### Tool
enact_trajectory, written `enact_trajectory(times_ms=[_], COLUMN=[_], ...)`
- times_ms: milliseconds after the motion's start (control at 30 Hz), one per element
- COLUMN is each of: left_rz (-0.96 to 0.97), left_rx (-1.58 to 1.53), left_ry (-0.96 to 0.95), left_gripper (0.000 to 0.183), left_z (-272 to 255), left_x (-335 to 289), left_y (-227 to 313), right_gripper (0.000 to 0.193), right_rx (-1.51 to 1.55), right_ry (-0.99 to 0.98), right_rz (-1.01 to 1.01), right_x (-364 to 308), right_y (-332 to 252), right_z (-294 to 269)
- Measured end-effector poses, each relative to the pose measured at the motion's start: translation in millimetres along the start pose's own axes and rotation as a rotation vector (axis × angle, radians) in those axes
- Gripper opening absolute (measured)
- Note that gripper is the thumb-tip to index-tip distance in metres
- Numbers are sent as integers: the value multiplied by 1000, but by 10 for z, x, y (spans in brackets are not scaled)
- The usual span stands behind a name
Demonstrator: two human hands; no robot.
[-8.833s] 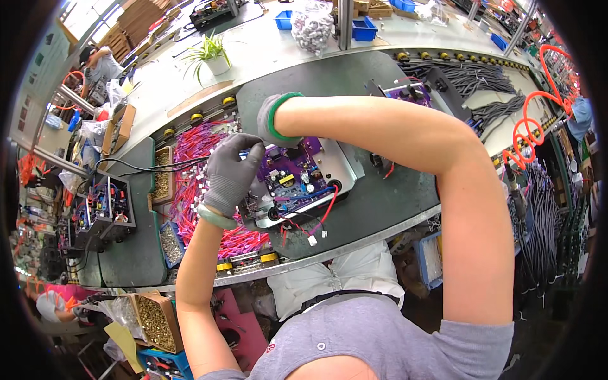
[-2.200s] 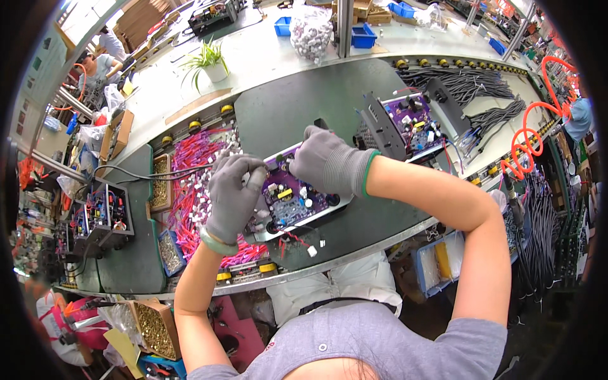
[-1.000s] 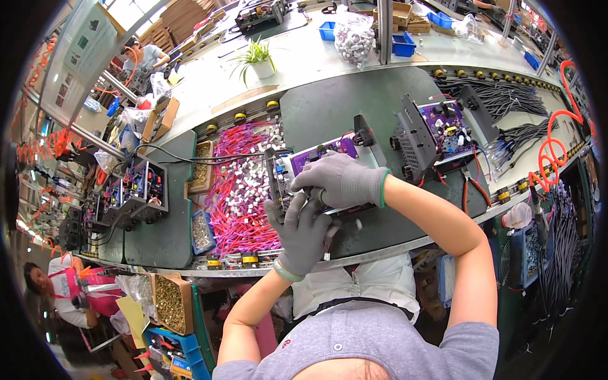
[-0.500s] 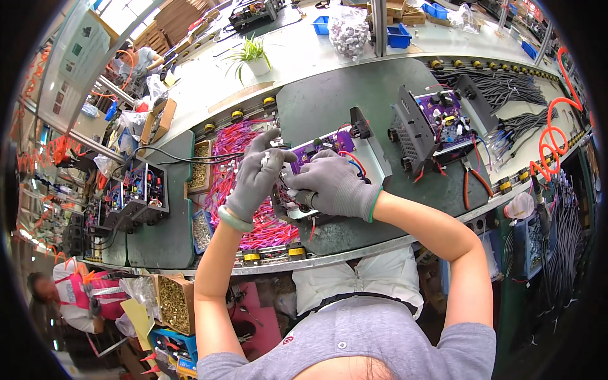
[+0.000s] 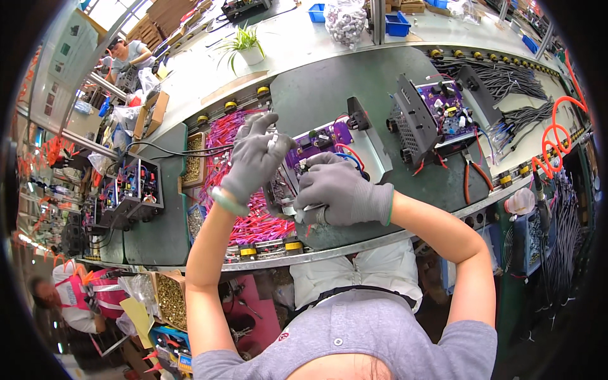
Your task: The person assembles electronic components on a circuit board using a pneumatic screwdriver and pliers. They secure screws, connect wires, and manipulate small parts on a workbench in a factory setting.
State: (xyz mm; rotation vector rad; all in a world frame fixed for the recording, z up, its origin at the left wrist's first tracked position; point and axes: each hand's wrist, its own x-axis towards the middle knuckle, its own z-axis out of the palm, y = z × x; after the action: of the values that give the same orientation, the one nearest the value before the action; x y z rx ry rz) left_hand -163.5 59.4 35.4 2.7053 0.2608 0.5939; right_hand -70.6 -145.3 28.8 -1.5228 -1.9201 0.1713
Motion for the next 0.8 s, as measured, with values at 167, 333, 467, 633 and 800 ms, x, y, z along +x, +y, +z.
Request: enact_trajectory(times_ms=[167,333,467,633,800], left_rz=[-102,-108,-134,-127,-141], left_rx=[-302,-668,-716,-733,-717], left_ry=[-70,11,111,107,119], left_gripper=[43,48,41,44,44], left_z=[68,51,112,133,141], left_x=[3,-144,-167,-186,-180], left_y=[-97,-90,-51,-91,-68], right_gripper=[9,7,6,7,8], right_rx=[-486,-458,-367,-296,-303], right_ry=[-62,73,-7,-57,-123], right_rz=[-59,-38,38,71,111], right_x=[105,224,227,231,255], right_y=[-92,36,59,55,33], right_z=[32,208,198,160,107])
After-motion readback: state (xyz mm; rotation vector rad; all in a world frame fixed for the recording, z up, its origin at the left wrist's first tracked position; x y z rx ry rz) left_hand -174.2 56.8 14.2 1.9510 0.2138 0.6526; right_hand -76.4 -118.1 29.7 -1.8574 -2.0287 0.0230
